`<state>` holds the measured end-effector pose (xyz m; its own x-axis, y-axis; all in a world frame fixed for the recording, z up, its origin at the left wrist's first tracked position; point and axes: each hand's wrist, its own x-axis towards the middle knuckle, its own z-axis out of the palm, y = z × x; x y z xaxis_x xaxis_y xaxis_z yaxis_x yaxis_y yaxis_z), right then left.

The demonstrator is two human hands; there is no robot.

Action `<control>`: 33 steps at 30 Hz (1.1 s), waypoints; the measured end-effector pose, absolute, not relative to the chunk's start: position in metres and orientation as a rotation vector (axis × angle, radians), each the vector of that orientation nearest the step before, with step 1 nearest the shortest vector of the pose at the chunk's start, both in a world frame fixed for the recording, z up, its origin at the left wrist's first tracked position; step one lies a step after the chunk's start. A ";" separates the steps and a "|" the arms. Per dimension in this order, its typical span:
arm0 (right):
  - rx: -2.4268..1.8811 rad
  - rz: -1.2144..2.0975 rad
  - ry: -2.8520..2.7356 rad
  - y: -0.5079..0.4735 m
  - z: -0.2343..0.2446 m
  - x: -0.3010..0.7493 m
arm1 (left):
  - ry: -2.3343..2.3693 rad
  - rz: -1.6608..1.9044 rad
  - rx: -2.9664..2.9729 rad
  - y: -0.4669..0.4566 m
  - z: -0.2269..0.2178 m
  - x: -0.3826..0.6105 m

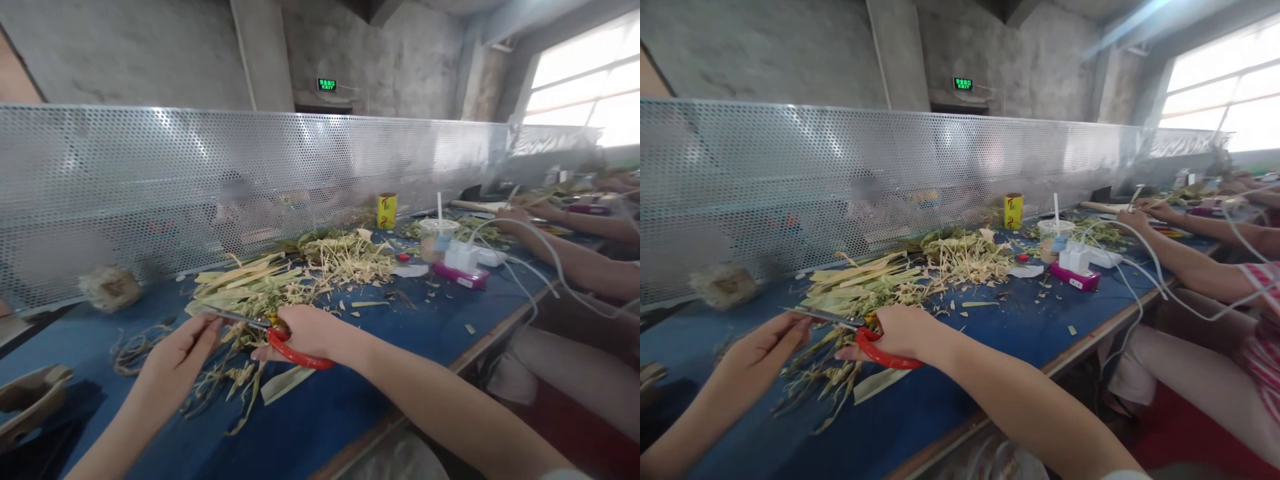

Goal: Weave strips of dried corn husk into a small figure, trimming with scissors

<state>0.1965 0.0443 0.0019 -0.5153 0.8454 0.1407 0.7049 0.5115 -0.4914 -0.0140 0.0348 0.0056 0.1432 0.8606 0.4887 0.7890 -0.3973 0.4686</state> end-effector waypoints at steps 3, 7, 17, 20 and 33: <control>-1.299 0.566 -2.393 0.045 0.002 0.196 | 1.686 1.068 2.300 0.035 0.007 -0.014; -1.311 0.598 -2.346 0.045 0.003 0.197 | 1.707 1.060 2.249 0.036 0.007 -0.016; -1.275 0.610 -2.353 0.048 -0.003 0.198 | 1.637 1.063 2.282 0.032 0.005 -0.015; -1.260 0.633 -2.341 0.046 -0.002 0.199 | 1.635 1.067 2.287 0.030 0.006 -0.013; -1.253 0.641 -2.358 0.051 -0.010 0.200 | 1.612 0.994 2.297 0.031 0.005 -0.016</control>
